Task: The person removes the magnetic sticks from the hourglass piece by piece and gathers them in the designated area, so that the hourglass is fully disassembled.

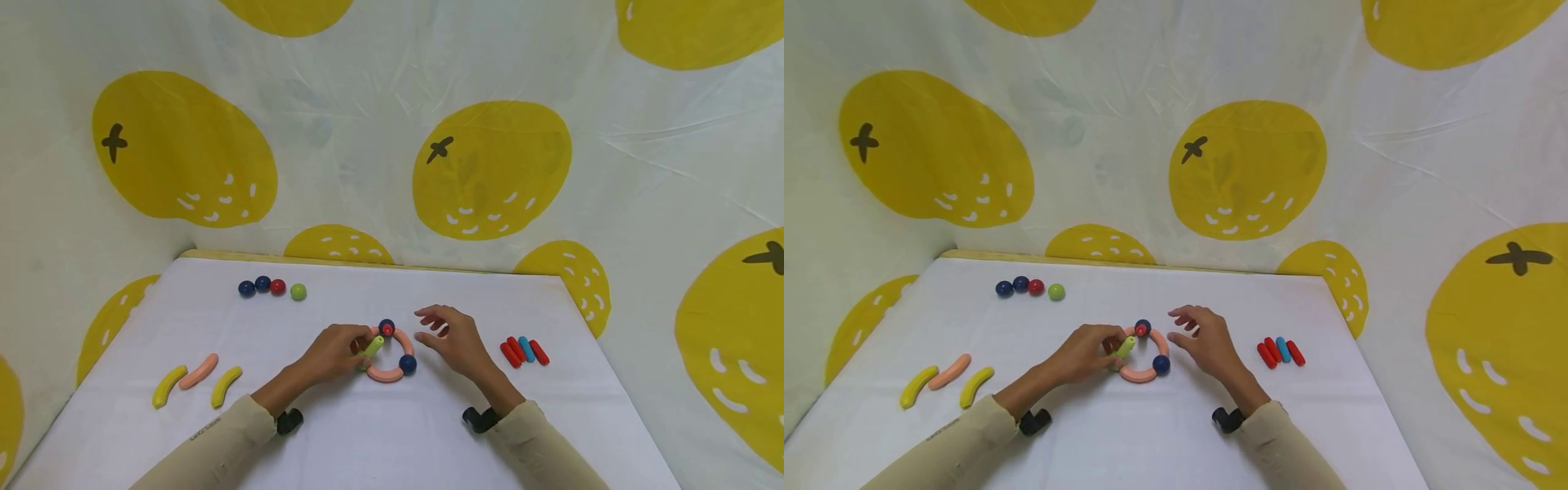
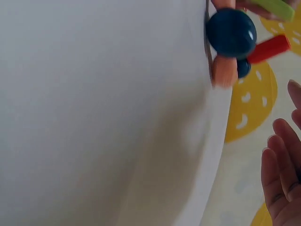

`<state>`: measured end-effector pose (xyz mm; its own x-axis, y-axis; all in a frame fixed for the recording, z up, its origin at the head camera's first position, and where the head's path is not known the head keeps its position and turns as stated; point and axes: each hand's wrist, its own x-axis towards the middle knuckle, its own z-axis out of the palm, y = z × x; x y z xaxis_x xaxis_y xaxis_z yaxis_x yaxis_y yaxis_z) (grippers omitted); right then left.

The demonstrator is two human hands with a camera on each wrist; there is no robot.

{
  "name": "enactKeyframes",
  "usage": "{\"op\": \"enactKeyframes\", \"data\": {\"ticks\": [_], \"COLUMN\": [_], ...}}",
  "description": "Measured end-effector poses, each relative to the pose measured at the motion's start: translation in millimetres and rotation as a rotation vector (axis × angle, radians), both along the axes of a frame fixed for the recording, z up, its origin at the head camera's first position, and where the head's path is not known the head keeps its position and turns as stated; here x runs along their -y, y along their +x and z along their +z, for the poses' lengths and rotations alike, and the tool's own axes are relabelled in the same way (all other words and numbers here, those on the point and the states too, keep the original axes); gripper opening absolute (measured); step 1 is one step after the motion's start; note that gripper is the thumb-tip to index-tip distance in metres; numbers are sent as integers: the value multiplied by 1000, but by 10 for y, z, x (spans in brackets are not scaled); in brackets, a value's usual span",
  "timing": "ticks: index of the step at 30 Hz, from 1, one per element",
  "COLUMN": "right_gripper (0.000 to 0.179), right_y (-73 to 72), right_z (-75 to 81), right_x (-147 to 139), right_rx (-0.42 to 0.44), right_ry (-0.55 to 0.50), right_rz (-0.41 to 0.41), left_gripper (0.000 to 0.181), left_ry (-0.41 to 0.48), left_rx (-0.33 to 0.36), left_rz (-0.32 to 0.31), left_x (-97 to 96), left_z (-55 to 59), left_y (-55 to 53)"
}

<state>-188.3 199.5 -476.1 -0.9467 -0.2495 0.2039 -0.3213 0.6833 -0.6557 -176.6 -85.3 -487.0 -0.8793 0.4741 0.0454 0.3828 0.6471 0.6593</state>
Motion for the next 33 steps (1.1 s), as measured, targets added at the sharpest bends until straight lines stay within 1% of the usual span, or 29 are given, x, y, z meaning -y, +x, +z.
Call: {"op": "enactKeyframes", "data": {"ticks": [6, 11, 14, 19, 23, 26, 30, 33], "right_gripper": [41, 36, 32, 22, 18, 18, 16, 14], "right_y": [-105, -167, -194, -219, -228, -234, -238, -239], "right_z": [-60, -78, -71, -65, -60, -64, -71, -74], "right_x": [304, 452, 510, 559, 582, 590, 597, 600], "right_rx": [12, -17, -27, -22, 1, 14, -9, -27], "right_ry": [-7, 5, 25, 71, 69, 67, 74, 67], "right_rz": [119, 178, 199, 182, 150, 126, 104, 77], "left_gripper": [27, 27, 26, 26, 26, 27, 28, 30], "left_ry": [7, 26, 31, 36, 37, 35, 30, 25], "left_rx": [-6, -13, -17, -13, -3, -3, -5, 7], "left_rz": [-7, -14, -15, -13, -10, -10, -11, -6], "left_x": [-2, -2, -3, -2, 1, 0, -1, -2], "left_z": [-9, -12, -14, -8, -7, -10, -8, -7], "left_y": [-18, -16, -12, -8, -4, -4, -9, -13]}}
